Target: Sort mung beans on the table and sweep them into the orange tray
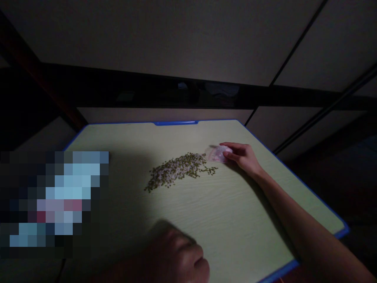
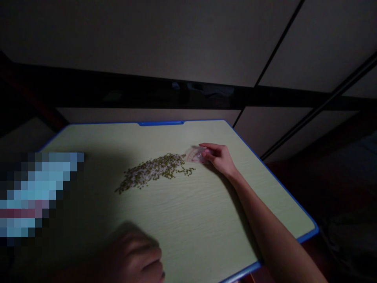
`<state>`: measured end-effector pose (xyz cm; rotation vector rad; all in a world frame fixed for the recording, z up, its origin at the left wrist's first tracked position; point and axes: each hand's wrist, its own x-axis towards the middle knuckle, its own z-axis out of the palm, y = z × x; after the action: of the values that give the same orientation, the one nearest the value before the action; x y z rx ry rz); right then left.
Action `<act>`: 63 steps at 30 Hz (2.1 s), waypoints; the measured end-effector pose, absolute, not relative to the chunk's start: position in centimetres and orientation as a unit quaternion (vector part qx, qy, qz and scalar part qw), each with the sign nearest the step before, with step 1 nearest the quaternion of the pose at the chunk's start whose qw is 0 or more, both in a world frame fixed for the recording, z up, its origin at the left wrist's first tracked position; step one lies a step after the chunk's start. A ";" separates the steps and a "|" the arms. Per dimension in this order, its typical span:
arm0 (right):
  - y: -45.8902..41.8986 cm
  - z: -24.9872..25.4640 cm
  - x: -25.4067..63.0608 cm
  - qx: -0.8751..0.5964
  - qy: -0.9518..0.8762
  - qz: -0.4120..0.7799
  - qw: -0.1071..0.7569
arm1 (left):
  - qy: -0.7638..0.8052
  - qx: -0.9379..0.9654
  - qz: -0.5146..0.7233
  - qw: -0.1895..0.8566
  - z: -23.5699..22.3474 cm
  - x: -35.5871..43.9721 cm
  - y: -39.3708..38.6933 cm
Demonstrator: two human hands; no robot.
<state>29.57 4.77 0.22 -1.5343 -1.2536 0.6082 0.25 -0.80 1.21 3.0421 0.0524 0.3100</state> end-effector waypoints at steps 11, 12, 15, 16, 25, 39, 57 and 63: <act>5.0 -0.1 28.9 -0.632 -0.559 0.222 0.489 | 0.027 0.992 0.110 0.054 1.0 0.1 -0.7; 5.0 -0.1 28.9 -0.634 -0.564 0.217 0.483 | 0.025 0.992 0.109 0.056 0.9 0.1 -0.7; 4.9 0.0 29.1 -0.636 -0.576 0.215 0.467 | 0.024 0.993 0.099 0.056 0.8 0.1 -0.7; 4.9 0.0 29.1 -0.634 -0.576 0.222 0.466 | 0.021 0.994 0.095 0.056 0.8 0.2 -0.7; 4.8 0.0 29.0 -0.624 -0.569 0.239 0.479 | 0.007 0.996 0.065 0.068 1.7 0.3 -0.4; 4.6 0.3 29.1 -0.604 -0.593 0.262 0.463 | 0.029 0.992 0.103 0.064 1.3 0.3 -0.6; 4.8 0.2 29.0 -0.637 -0.547 0.235 0.489 | 0.020 0.995 0.091 0.044 1.4 0.4 -0.6; 4.8 0.3 29.2 -0.645 -0.541 0.225 0.491 | 0.021 0.996 0.079 0.044 1.5 0.3 -0.6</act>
<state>29.17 4.78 0.33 -1.5666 -1.3140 0.5454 0.31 -0.62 1.46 3.0431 0.0645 0.2426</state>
